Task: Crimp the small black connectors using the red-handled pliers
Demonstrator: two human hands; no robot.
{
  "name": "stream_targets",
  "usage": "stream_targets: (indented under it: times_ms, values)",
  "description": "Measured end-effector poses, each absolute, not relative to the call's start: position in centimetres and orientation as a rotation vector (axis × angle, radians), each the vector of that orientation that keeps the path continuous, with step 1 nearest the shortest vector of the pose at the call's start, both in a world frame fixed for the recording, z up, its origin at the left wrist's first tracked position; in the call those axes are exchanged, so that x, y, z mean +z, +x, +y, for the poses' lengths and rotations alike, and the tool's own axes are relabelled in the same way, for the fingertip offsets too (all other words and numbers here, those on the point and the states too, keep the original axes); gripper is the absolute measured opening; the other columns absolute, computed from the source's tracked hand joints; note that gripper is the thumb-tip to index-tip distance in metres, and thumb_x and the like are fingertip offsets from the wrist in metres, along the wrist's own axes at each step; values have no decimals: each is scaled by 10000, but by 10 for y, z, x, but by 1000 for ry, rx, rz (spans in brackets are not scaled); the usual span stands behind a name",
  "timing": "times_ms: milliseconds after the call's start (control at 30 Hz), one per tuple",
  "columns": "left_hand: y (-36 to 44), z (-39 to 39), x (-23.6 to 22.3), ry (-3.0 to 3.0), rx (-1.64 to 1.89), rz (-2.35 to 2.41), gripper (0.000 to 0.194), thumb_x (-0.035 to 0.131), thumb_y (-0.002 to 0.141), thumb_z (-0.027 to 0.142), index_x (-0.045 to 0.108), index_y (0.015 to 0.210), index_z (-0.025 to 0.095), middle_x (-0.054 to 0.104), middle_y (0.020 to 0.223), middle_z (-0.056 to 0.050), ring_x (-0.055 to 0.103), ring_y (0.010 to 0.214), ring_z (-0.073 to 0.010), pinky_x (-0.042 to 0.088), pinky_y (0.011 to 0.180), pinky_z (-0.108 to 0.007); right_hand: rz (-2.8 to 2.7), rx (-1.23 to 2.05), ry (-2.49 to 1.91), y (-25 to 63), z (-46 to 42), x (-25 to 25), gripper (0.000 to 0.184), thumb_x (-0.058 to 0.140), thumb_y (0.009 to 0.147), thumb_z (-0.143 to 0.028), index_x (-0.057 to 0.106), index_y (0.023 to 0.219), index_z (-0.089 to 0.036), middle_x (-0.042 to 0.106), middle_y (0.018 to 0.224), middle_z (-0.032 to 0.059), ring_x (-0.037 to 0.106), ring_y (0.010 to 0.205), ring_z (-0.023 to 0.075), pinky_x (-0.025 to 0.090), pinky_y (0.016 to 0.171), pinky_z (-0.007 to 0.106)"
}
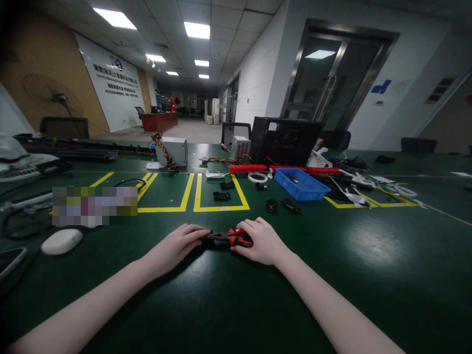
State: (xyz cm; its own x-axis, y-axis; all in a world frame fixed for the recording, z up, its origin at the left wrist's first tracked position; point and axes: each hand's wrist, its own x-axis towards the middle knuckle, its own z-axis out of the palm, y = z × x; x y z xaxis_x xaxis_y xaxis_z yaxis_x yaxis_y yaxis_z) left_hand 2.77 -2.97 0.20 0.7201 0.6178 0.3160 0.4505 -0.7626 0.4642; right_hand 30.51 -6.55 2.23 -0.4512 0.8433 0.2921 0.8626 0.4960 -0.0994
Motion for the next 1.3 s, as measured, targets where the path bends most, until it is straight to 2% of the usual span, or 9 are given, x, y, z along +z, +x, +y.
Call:
stream_targets:
  times_ms: [267, 633, 900, 1067, 1300]
  values:
    - [25, -27, -5, 2517, 697, 789, 396, 429, 978, 184, 495, 1360, 264, 567, 1259, -68, 537, 1110, -218, 479, 976, -404, -2429, -129, -1403, 308, -67, 20, 382, 654, 788, -489, 590, 1027, -198, 671, 980, 66, 611, 849, 209, 410, 818, 379]
    - [25, -24, -7, 2430, 746, 777, 366, 460, 970, 212, 538, 1326, 241, 576, 1250, -73, 556, 1111, -221, 476, 981, -385, -2395, -348, -1306, 307, -69, 19, 384, 636, 802, -486, 587, 1041, -188, 685, 1000, 80, 628, 922, 231, 327, 1010, 467]
    - [24, -24, -6, 2455, 720, 778, 357, 574, 916, 214, 587, 1273, 232, 609, 1228, -66, 571, 1095, -219, 489, 972, -390, -2403, -549, -1202, 317, -65, 21, 448, 626, 807, -474, 574, 1135, -173, 671, 1117, 126, 608, 1059, 274, 352, 1005, 477]
    - [23, -26, -2, 2490, 717, 774, 330, 576, 908, 178, 620, 1230, 233, 620, 1219, -58, 576, 1081, -219, 505, 953, -396, -2392, -572, -1224, 317, -66, 22, 458, 615, 814, -478, 574, 1156, -177, 674, 1110, 132, 610, 1049, 284, 361, 996, 504]
    - [24, -26, -4, 2539, 714, 723, 210, 606, 895, 182, 705, 1073, 233, 617, 1208, -56, 590, 1066, -216, 510, 942, -383, -2420, -580, -1177, 313, -68, 21, 472, 617, 811, -488, 577, 1142, -153, 675, 1070, 136, 614, 1016, 280, 369, 986, 489]
